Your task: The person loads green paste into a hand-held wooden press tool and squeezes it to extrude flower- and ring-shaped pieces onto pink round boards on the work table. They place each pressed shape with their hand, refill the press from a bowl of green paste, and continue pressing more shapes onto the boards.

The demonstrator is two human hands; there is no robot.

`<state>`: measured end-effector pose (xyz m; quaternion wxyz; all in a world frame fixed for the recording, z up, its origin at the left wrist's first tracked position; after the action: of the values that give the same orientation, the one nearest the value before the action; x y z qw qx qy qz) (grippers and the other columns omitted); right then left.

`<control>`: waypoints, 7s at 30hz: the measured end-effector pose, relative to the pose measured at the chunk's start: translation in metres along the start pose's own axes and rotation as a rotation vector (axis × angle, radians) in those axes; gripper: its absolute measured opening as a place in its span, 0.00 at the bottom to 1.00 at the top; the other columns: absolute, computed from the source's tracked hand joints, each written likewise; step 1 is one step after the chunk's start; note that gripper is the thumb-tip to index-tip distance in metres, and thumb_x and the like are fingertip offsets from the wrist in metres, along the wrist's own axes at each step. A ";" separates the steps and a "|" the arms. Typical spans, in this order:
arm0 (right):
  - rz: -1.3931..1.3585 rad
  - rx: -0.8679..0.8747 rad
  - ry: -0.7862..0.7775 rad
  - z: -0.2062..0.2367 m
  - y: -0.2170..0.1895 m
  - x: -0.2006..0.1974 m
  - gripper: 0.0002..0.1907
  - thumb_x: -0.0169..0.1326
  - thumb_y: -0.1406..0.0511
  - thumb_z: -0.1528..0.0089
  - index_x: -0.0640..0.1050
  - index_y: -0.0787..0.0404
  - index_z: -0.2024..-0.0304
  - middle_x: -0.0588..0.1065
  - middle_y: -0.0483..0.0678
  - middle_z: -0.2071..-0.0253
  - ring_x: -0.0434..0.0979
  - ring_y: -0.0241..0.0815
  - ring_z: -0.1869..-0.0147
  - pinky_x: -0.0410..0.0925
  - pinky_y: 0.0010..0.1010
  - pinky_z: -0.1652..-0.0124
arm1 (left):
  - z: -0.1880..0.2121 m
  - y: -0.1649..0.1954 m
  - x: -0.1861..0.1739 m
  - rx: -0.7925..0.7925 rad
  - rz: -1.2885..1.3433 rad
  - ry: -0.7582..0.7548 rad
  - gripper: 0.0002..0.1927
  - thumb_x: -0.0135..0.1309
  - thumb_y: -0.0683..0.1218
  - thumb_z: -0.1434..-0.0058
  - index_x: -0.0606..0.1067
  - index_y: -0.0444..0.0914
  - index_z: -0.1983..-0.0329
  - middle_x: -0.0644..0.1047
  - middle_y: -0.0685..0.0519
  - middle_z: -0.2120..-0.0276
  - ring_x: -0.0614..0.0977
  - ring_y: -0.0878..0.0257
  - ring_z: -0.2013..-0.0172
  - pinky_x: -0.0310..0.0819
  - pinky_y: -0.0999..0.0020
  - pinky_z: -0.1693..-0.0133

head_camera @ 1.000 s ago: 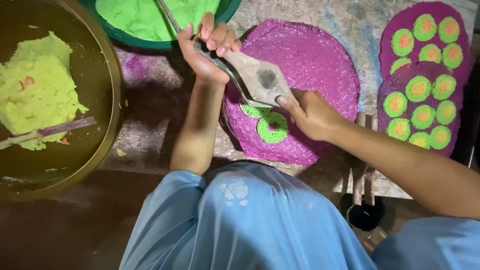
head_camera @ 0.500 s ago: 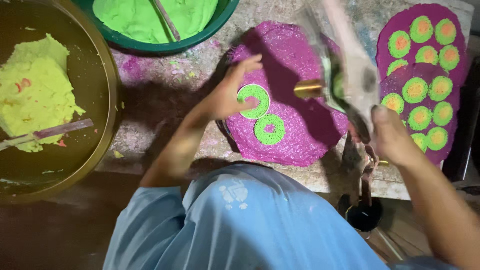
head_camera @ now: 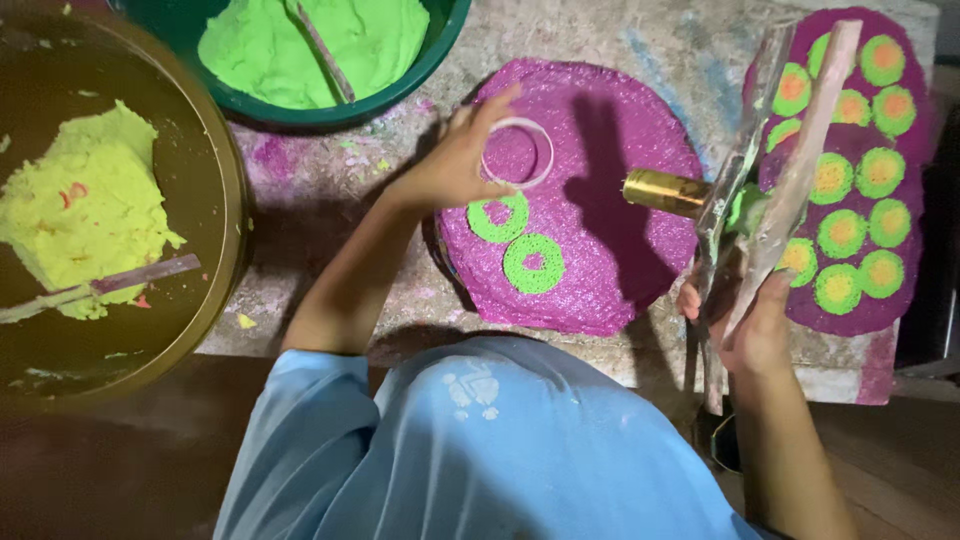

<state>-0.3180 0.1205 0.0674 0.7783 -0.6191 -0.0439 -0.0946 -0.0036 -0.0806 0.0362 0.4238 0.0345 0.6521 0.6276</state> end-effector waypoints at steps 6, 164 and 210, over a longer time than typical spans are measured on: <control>-0.079 -0.030 0.088 0.018 0.006 -0.018 0.46 0.38 0.29 0.38 0.66 0.60 0.42 0.66 0.48 0.60 0.64 0.45 0.62 0.61 0.41 0.61 | -0.014 -0.028 -0.020 0.101 0.445 0.387 0.38 0.51 0.41 0.33 0.56 0.44 0.21 0.63 0.41 0.26 0.65 0.48 0.27 0.60 0.51 0.30; 1.836 -0.481 -0.556 -0.303 -0.057 0.570 0.11 0.48 0.67 0.38 0.75 0.56 0.52 0.79 0.57 0.58 0.82 0.61 0.54 0.74 0.49 0.58 | 0.135 -0.114 -0.362 0.209 -0.209 1.208 0.27 0.57 0.44 0.32 0.67 0.32 0.32 0.74 0.40 0.40 0.72 0.44 0.39 0.61 0.51 0.36; 1.124 -0.791 -0.320 -0.051 -0.141 0.441 0.25 0.51 0.72 0.37 0.72 0.58 0.36 0.78 0.60 0.48 0.82 0.60 0.51 0.74 0.43 0.54 | 0.232 -0.020 -0.251 0.234 -0.430 1.076 0.29 0.60 0.47 0.36 0.68 0.40 0.32 0.77 0.45 0.42 0.81 0.53 0.44 0.77 0.60 0.43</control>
<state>0.0823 -0.0001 0.2717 0.4100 -0.7907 0.2064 0.4051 0.3044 -0.0465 0.1810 0.1445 -0.3749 0.8328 0.3808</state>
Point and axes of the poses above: each hand's wrist, its own z-axis away from the middle knuckle, its own x-axis out of the palm, y = z × x, the point moved 7 cm from there along -z, towards the middle knuckle
